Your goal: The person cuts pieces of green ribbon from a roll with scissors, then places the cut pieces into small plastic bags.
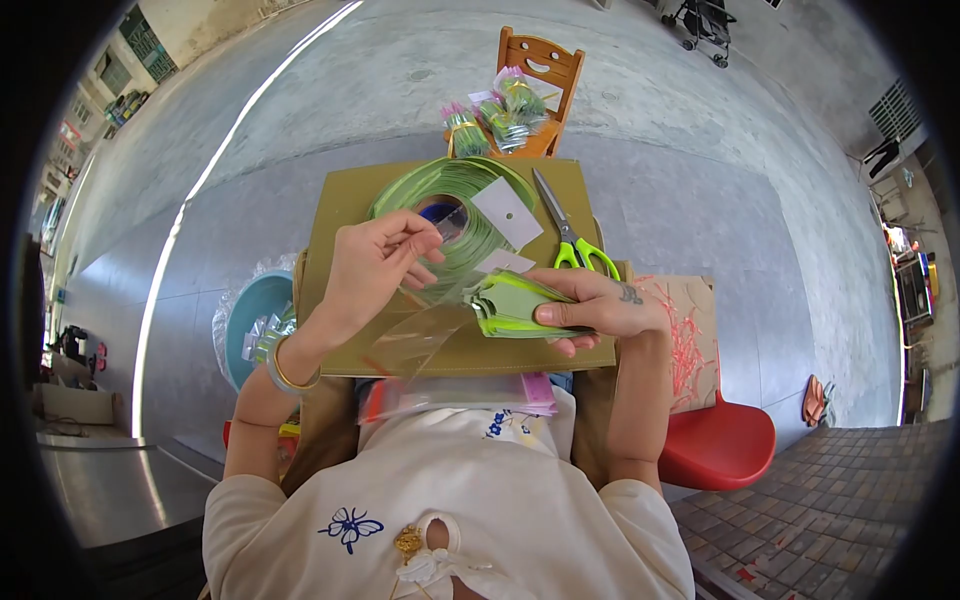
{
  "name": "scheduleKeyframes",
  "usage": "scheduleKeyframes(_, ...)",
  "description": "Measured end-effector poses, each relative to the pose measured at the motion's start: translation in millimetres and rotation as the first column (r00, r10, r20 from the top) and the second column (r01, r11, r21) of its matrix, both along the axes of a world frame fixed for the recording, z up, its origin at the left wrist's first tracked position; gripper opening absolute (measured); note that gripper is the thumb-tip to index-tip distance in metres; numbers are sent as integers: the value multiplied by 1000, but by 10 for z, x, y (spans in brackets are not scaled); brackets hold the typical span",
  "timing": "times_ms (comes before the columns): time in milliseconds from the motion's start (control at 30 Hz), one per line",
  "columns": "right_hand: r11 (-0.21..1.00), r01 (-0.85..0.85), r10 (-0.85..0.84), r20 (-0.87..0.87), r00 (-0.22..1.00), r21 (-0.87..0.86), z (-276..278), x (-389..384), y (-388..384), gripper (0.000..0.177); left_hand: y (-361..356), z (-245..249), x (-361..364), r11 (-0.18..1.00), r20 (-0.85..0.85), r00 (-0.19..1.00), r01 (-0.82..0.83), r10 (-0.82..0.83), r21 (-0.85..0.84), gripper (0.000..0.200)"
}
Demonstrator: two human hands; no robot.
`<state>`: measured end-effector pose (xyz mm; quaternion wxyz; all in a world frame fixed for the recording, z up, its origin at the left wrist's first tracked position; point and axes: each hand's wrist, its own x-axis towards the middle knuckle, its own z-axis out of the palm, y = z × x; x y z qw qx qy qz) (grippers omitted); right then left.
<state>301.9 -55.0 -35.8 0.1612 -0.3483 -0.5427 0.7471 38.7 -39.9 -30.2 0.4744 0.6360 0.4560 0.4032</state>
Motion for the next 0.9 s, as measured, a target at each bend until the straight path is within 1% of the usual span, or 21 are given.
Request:
scheduleKeyframes(33, 1000, 19, -19, 11, 1000, -5, 4, -34, 15, 46, -15, 15, 4, 1000, 16, 1000, 15, -15, -10, 17)
scheduleKeyframes(133, 996, 82, -83, 20, 996, 36, -41, -84, 64, 43, 78, 88, 4, 1000, 96, 995, -10, 11, -13, 18)
scheduleKeyframes(233, 983, 164, -153, -125, 980, 82, 28, -150, 85, 37, 105, 223, 25, 997, 142, 990, 30, -20, -70, 18)
scheduleKeyframes(333, 970, 204, -196, -72, 978, 133, 103, -340, 111, 30, 106, 231, 87, 982, 191, 977, 127, -99, -137, 23)
scheduleKeyframes(433, 879, 453, -456, -18, 890, 148, 112, -442, 211, 23, 58, 228, 51, 957, 326, 925, 252, -194, -145, 33)
scheduleKeyframes(533, 838, 545, -536, -132, 833, 37, 47, -369, 394, 19, 8, 193, -93, 897, 387, 859, 418, -336, -148, 46)
scheduleKeyframes(633, 847, 529, -522, -101, 847, 61, 9, -359, 470, 19, 30, 60, -273, 867, 392, 824, 485, -410, -114, 52)
scheduleKeyframes(733, 834, 550, -542, -128, 830, 35, -35, -438, 496, 20, 33, 61, -339, 870, 475, 795, 480, -377, -113, 54)
scheduleKeyframes(833, 782, 621, -615, -225, 756, -50, -111, -530, 513, 21, 44, 30, -335, 898, 498, 797, 432, -341, -77, 52)
scheduleKeyframes(900, 798, 599, -594, -240, 767, -61, -88, -566, 458, 21, 55, 6, -310, 935, 463, 844, 345, -270, -84, 49)
